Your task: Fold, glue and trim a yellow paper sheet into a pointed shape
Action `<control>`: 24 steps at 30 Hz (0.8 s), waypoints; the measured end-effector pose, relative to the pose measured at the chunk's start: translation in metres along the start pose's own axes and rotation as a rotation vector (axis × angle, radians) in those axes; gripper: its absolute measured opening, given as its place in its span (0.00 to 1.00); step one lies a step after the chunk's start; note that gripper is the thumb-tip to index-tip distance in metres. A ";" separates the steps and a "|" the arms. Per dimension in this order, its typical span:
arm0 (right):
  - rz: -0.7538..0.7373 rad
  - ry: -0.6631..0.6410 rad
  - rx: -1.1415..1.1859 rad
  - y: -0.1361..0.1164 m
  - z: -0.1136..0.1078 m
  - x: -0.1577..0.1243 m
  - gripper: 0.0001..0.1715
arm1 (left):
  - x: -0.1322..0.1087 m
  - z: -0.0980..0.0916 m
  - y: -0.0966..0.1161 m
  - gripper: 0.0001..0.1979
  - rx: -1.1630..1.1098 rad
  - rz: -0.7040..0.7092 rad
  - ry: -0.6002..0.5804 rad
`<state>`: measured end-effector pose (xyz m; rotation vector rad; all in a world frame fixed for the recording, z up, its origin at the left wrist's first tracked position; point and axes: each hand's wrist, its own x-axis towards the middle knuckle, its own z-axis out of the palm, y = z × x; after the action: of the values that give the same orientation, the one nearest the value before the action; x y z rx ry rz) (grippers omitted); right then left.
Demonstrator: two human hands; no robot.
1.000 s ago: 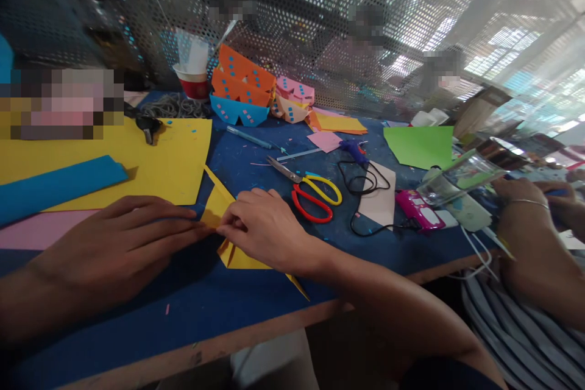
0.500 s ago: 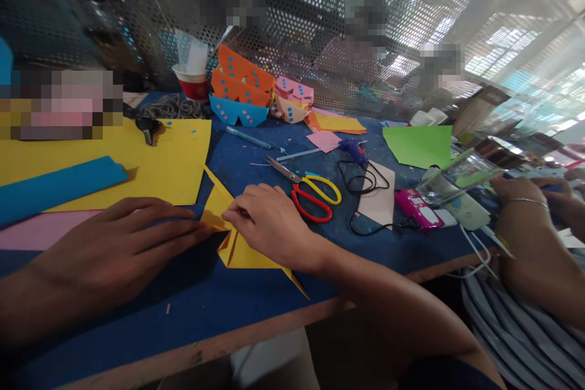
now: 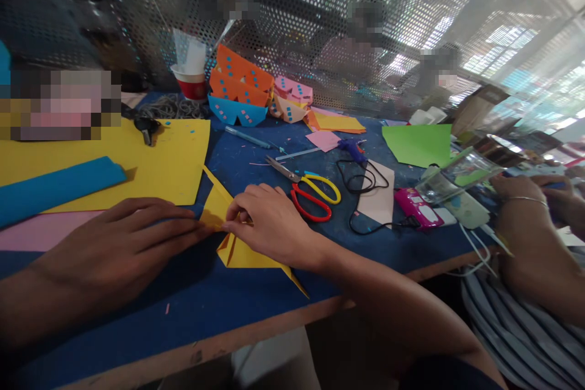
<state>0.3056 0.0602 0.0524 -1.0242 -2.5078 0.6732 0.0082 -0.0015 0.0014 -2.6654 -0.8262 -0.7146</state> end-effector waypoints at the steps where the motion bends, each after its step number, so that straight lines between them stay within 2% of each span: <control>1: -0.003 0.002 0.000 0.000 0.000 0.000 0.10 | -0.001 0.001 0.000 0.28 -0.014 0.002 -0.002; 5: -0.006 0.004 -0.004 0.001 0.002 0.000 0.11 | -0.002 0.002 0.001 0.26 0.007 -0.004 0.023; 17: 0.038 -0.012 -0.009 -0.004 0.001 0.002 0.12 | -0.003 0.007 0.006 0.25 0.060 -0.026 -0.006; 24: 0.036 -0.007 -0.027 -0.003 0.003 0.001 0.11 | 0.010 -0.005 0.003 0.26 0.074 0.060 -0.011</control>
<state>0.3014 0.0583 0.0514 -1.0801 -2.5162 0.6558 0.0151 -0.0017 0.0104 -2.6182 -0.7575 -0.6426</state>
